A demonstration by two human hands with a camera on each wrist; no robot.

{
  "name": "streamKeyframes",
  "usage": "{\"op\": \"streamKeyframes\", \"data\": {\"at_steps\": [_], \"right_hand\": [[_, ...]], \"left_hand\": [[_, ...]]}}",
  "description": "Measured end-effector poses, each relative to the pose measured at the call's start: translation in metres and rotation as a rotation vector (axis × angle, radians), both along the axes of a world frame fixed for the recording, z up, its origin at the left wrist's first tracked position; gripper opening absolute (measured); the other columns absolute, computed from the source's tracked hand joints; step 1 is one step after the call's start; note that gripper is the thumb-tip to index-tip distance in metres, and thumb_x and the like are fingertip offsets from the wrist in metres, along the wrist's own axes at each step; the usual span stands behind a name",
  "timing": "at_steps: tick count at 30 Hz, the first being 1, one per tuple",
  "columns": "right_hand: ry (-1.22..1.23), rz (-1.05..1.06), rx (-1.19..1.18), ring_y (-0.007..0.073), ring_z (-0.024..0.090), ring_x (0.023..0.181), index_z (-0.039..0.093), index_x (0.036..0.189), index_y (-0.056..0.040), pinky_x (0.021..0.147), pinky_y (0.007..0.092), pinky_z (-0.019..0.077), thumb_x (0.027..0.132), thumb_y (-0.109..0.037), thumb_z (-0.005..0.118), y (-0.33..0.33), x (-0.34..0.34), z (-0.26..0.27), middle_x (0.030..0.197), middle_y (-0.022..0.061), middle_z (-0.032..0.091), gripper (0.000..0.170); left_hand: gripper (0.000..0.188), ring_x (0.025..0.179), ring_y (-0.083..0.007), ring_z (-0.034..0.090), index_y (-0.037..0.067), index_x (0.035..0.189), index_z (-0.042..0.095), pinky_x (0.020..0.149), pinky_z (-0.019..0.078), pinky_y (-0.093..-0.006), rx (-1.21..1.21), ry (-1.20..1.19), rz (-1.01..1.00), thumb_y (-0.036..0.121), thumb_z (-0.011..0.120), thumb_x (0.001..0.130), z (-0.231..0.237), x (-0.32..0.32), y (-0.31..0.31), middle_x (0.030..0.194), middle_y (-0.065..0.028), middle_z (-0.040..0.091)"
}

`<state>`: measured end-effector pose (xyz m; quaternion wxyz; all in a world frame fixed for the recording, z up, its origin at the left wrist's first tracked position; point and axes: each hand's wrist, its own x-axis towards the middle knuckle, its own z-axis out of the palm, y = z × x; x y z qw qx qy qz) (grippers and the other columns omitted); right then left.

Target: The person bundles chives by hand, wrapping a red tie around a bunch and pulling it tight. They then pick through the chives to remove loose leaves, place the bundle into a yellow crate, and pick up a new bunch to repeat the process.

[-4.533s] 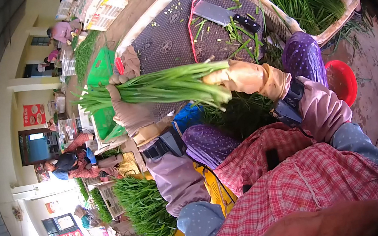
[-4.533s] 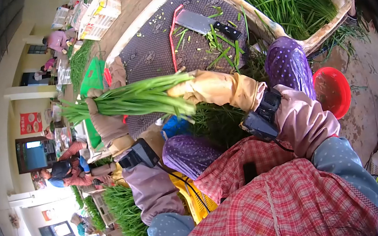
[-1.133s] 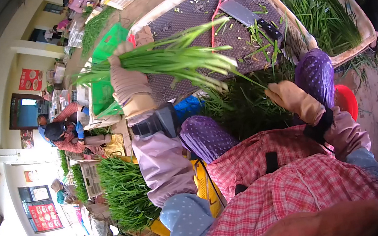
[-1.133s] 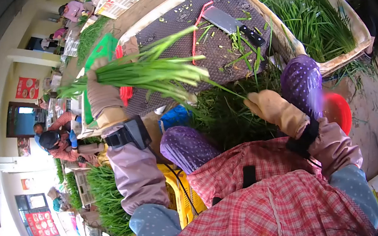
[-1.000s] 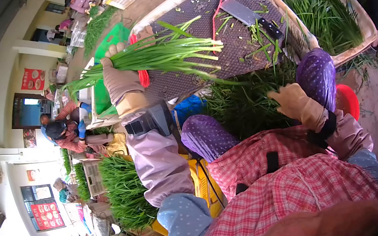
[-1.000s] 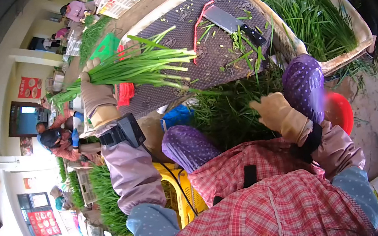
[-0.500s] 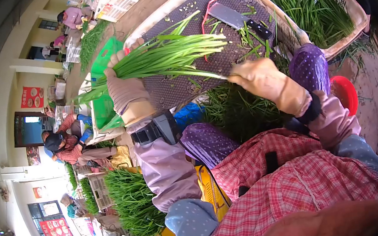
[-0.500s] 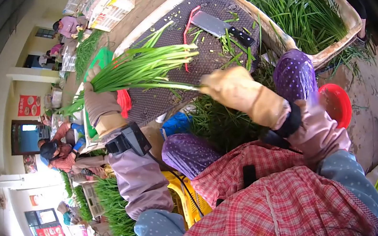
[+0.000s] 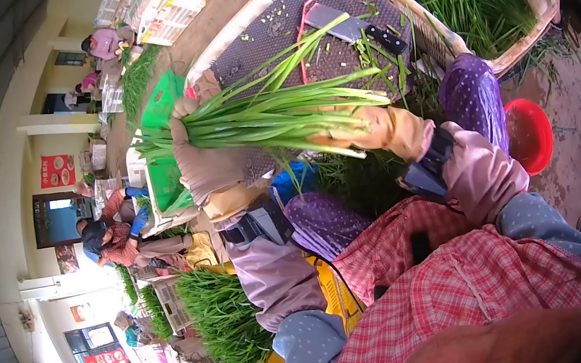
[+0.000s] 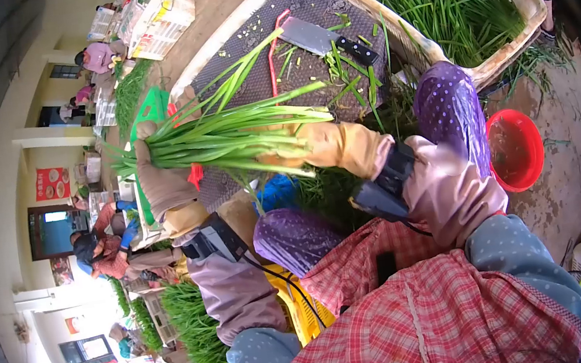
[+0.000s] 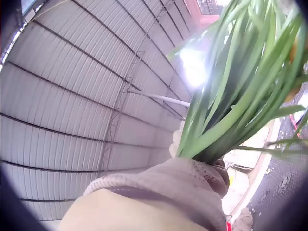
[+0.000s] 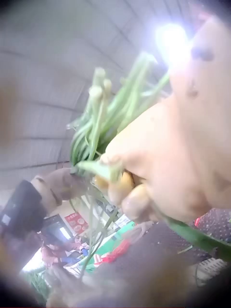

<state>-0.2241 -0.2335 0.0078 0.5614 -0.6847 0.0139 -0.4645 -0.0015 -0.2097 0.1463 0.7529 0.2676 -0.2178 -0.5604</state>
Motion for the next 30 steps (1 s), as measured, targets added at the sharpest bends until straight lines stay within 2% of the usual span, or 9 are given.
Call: {"op": "streamKeyframes", "data": {"at_steps": [3, 5, 8, 13, 19, 21, 23, 27, 30], "right_hand": [[0.673, 0.070, 0.267, 0.0289, 0.063, 0.091, 0.061, 0.112, -0.0072, 0.079, 0.0388, 0.0495, 0.096, -0.028, 0.051, 0.022, -0.025, 0.051, 0.100, 0.0144, 0.066, 0.028], [0.516, -0.216, 0.084, 0.0304, 0.064, 0.072, 0.064, 0.101, -0.0085, 0.067, 0.0406, 0.0489, 0.095, -0.033, 0.052, 0.032, -0.034, 0.017, 0.074, 0.0143, 0.063, 0.028], [0.752, -0.069, 0.243, 0.0339, 0.064, 0.071, 0.064, 0.098, -0.0080, 0.065, 0.0417, 0.0493, 0.093, -0.033, 0.054, 0.034, -0.067, 0.010, 0.072, 0.0154, 0.063, 0.028], [1.642, -0.203, -0.419, 0.0336, 0.067, 0.079, 0.064, 0.097, -0.0093, 0.069, 0.0428, 0.0531, 0.089, -0.026, 0.059, 0.035, -0.085, -0.056, 0.083, 0.0150, 0.068, 0.019], [0.970, -0.460, -0.323, 0.0257, 0.069, 0.074, 0.062, 0.111, -0.0084, 0.063, 0.0359, 0.0535, 0.089, -0.014, 0.058, 0.019, -0.122, -0.010, 0.085, 0.0138, 0.069, 0.023], [0.867, -0.178, 0.294, 0.0163, 0.066, 0.073, 0.060, 0.113, -0.0059, 0.059, 0.0264, 0.0510, 0.092, -0.013, 0.056, 0.000, -0.135, 0.036, 0.086, 0.0074, 0.068, 0.023], [0.525, -0.507, 0.370, 0.0103, 0.061, 0.068, 0.061, 0.110, -0.0052, 0.056, 0.0206, 0.0474, 0.094, -0.013, 0.054, -0.012, -0.124, 0.059, 0.086, 0.0029, 0.065, 0.019], [-0.061, -0.587, 0.250, 0.0120, 0.062, 0.065, 0.063, 0.105, -0.0049, 0.056, 0.0245, 0.0499, 0.094, -0.015, 0.055, -0.030, -0.055, 0.107, 0.085, 0.0039, 0.066, 0.017], [0.141, -0.382, 0.131, 0.0154, 0.066, 0.069, 0.064, 0.102, -0.0054, 0.062, 0.0294, 0.0532, 0.092, -0.012, 0.054, -0.017, -0.031, 0.124, 0.079, 0.0067, 0.067, 0.015]], "left_hand": [[0.027, 0.083, -0.0173, 0.054, 0.012, 0.099, 0.054, 0.080, 0.0470, -0.0364, -0.150, -0.284, -0.332, 0.032, 0.037, 0.102, -0.009, 0.017, 0.001, 0.087, 0.0022, 0.059], [0.021, 0.069, -0.0111, 0.051, 0.015, 0.096, 0.055, 0.066, 0.0477, -0.0314, -0.125, 0.184, -0.147, 0.032, 0.043, 0.101, -0.003, 0.010, 0.008, 0.077, 0.0060, 0.056], [0.019, 0.063, -0.0079, 0.052, 0.012, 0.088, 0.057, 0.067, 0.0491, -0.0270, -0.102, 0.169, -0.117, 0.028, 0.053, 0.097, -0.013, 0.033, 0.008, 0.077, 0.0064, 0.058], [0.020, 0.060, -0.0051, 0.048, 0.014, 0.098, 0.056, 0.061, 0.0481, -0.0257, -0.089, 0.103, 0.022, 0.035, 0.054, 0.096, -0.008, 0.042, 0.014, 0.075, 0.0091, 0.056], [0.025, 0.055, -0.0055, 0.044, 0.011, 0.099, 0.057, 0.058, 0.0405, -0.0260, -0.316, 0.154, -0.240, 0.034, 0.047, 0.100, -0.003, 0.066, 0.027, 0.078, 0.0046, 0.059], [0.029, 0.055, -0.0059, 0.043, 0.011, 0.100, 0.057, 0.058, 0.0381, -0.0261, -0.329, 0.192, -0.302, 0.037, 0.043, 0.100, -0.002, 0.052, 0.032, 0.080, 0.0031, 0.060], [0.029, 0.056, -0.0051, 0.042, 0.012, 0.101, 0.057, 0.058, 0.0383, -0.0261, -0.296, 0.083, -0.390, 0.038, 0.045, 0.100, -0.005, 0.034, 0.030, 0.083, 0.0033, 0.060], [0.023, 0.067, -0.0157, 0.053, 0.016, 0.098, 0.054, 0.077, 0.0463, -0.0303, -0.097, -0.215, -0.259, 0.039, 0.050, 0.097, -0.020, -0.033, 0.026, 0.106, -0.0048, 0.061], [0.026, 0.080, -0.0259, 0.060, 0.018, 0.098, 0.054, 0.083, 0.0497, -0.0355, -0.125, -0.234, -0.285, 0.043, 0.053, 0.095, -0.022, -0.065, 0.021, 0.118, -0.0090, 0.058]]}}
